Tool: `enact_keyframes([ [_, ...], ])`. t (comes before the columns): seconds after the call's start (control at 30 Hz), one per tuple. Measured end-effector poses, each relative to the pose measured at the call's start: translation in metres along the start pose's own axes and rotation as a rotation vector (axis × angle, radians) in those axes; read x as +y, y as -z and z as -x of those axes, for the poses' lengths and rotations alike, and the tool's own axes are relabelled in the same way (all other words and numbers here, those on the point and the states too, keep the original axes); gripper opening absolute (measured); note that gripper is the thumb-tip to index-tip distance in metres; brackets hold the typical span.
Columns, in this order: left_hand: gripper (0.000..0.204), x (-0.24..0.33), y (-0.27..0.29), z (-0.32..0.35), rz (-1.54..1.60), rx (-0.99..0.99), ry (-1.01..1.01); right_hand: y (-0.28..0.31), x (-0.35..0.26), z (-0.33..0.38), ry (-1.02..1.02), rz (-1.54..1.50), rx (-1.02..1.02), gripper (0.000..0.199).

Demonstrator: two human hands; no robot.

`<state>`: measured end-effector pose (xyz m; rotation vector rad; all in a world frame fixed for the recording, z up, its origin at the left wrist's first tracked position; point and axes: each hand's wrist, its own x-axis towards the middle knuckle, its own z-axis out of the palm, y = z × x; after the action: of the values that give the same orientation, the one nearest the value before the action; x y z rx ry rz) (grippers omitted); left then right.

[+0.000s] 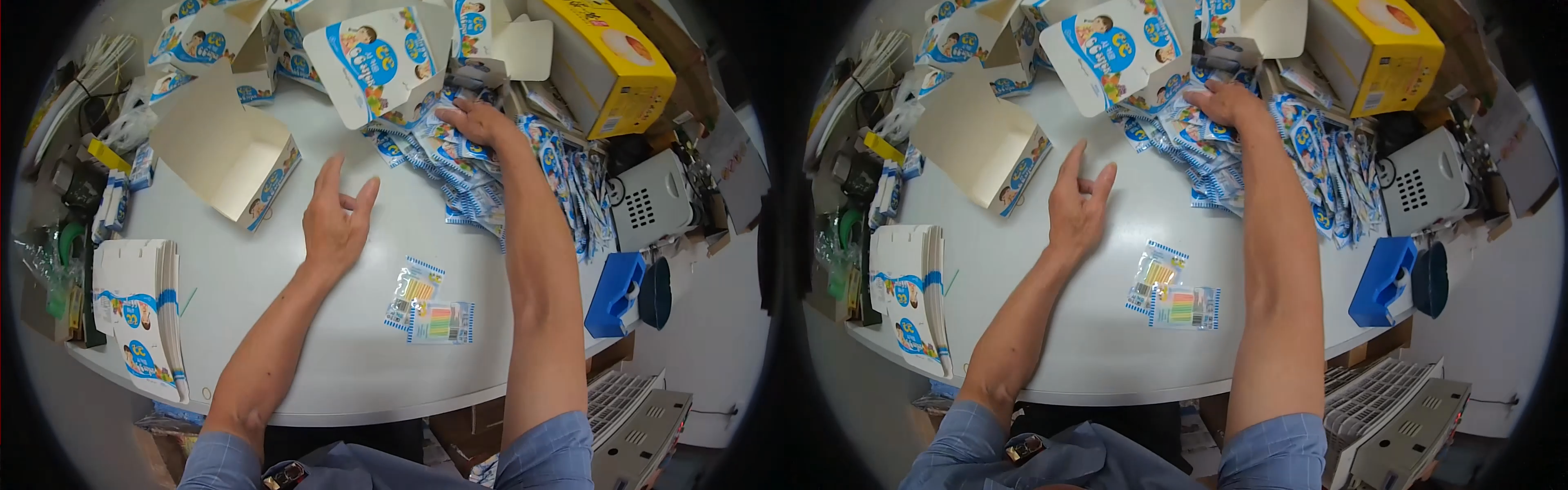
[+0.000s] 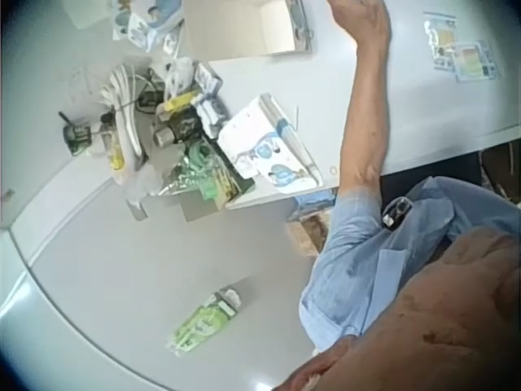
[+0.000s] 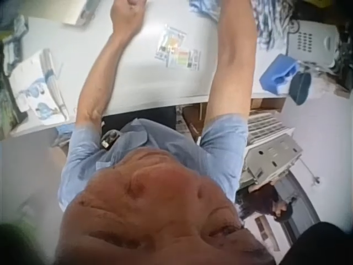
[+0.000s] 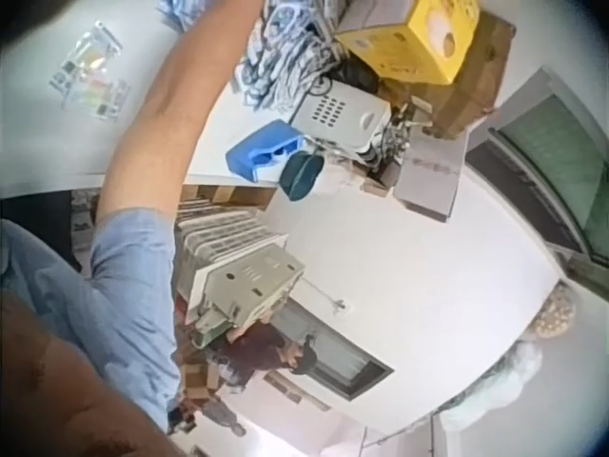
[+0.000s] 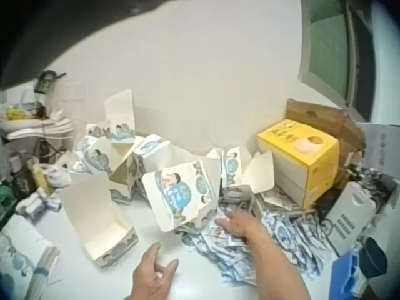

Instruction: Sort and pack stacks of small blue product packets into cardboard boxes.

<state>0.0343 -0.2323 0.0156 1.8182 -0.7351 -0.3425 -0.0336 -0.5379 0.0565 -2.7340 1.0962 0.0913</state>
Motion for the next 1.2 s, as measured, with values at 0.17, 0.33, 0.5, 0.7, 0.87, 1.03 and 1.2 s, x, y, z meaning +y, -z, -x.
enact_keyframes([
  [0.17,0.062,-0.022,-0.012,-0.038,-0.173,0.116,-0.223,-0.004,-0.014,0.035,0.140,-0.045,-0.116,0.082],
  [0.33,0.073,-0.028,-0.013,-0.042,-0.147,0.229,-0.197,-0.002,-0.034,0.117,0.310,-0.036,-0.118,0.075],
  [0.5,0.096,-0.020,-0.014,-0.043,-0.038,0.237,-0.055,0.029,-0.051,0.155,0.346,0.031,-0.190,0.066],
  [0.7,0.096,-0.037,-0.013,-0.050,-0.120,0.373,-0.180,0.035,-0.038,0.035,0.383,-0.051,0.133,0.035],
  [0.87,0.100,-0.013,-0.015,-0.044,0.009,0.267,-0.115,-0.033,0.030,-0.083,0.608,0.031,0.185,0.047],
  [1.03,0.099,-0.023,-0.015,-0.041,-0.069,0.190,-0.067,-0.061,0.003,-0.053,0.467,0.276,0.053,0.062],
  [1.2,0.090,-0.043,-0.009,-0.045,-0.056,0.181,-0.163,-0.001,-0.077,0.030,0.327,0.131,-0.248,0.052],
])
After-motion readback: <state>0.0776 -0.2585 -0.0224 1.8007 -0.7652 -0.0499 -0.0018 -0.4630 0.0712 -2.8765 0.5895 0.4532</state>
